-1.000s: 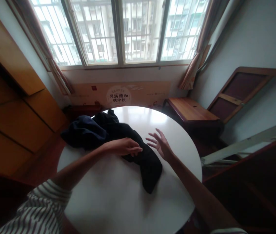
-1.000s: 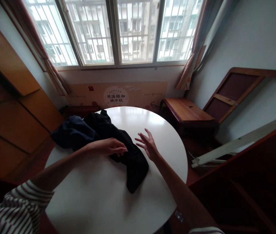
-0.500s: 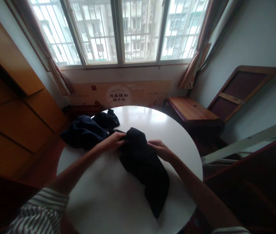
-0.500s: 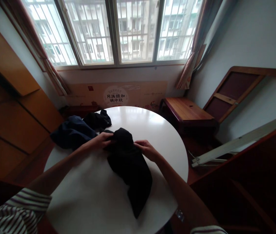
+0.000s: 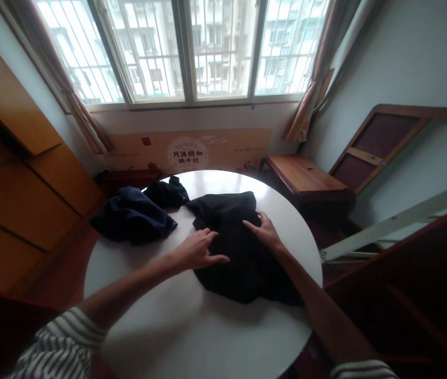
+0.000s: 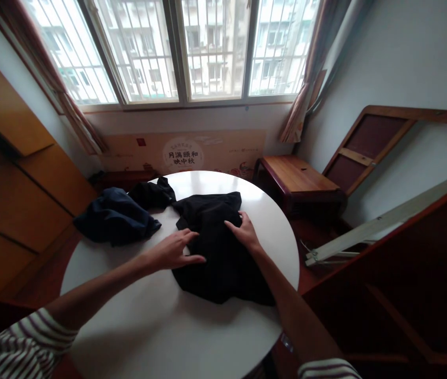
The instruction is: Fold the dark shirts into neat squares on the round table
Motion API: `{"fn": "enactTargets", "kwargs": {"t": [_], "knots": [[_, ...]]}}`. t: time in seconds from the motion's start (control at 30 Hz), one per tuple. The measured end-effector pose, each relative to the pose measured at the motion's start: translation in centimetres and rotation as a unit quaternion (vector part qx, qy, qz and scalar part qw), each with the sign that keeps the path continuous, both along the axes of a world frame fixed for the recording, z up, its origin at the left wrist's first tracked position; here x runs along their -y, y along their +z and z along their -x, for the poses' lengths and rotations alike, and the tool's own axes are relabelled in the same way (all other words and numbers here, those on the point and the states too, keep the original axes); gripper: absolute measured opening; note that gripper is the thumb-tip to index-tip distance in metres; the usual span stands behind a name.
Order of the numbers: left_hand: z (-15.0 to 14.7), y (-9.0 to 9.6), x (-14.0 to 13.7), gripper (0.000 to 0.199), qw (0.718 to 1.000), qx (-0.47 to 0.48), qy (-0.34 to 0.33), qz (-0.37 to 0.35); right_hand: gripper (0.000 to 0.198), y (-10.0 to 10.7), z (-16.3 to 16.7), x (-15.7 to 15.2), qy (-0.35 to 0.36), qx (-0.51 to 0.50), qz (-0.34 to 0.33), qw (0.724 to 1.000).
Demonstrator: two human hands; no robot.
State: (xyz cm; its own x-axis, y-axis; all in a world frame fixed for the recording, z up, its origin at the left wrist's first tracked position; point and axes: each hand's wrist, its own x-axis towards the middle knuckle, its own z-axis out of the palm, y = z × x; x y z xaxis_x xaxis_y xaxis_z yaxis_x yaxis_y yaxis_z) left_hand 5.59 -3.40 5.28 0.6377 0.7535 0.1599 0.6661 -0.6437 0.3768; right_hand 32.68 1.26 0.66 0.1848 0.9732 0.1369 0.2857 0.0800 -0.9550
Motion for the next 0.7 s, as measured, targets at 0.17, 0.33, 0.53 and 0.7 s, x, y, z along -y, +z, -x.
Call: {"fn": "enactTargets", "kwargs": {"t": [0.17,0.33,0.53,0.7], "knots": [[1.7,-3.0,3.1,0.067,0.997,0.013,-0.006,0.078,0.044,-0.2,-0.1,-0.5,-0.032,0.023,-0.054,0.998],[3.1,-2.0,3.0,0.031,0.975,0.108,-0.004,0.193,0.04,0.6,-1.1,-0.6,-0.083,0.033,-0.088,0.992],[4.6,1.9,2.8,0.047,0.893,0.355,0.063,0.269,0.054,4.0,0.8,3.2,-0.035,0.175,-0.072,0.981],[3.4,3.7,6.2,0.055,0.888,0.403,-0.017,0.222,0.082,7.7,6.1,9.6,0.36,0.167,-0.121,0.91]]}}
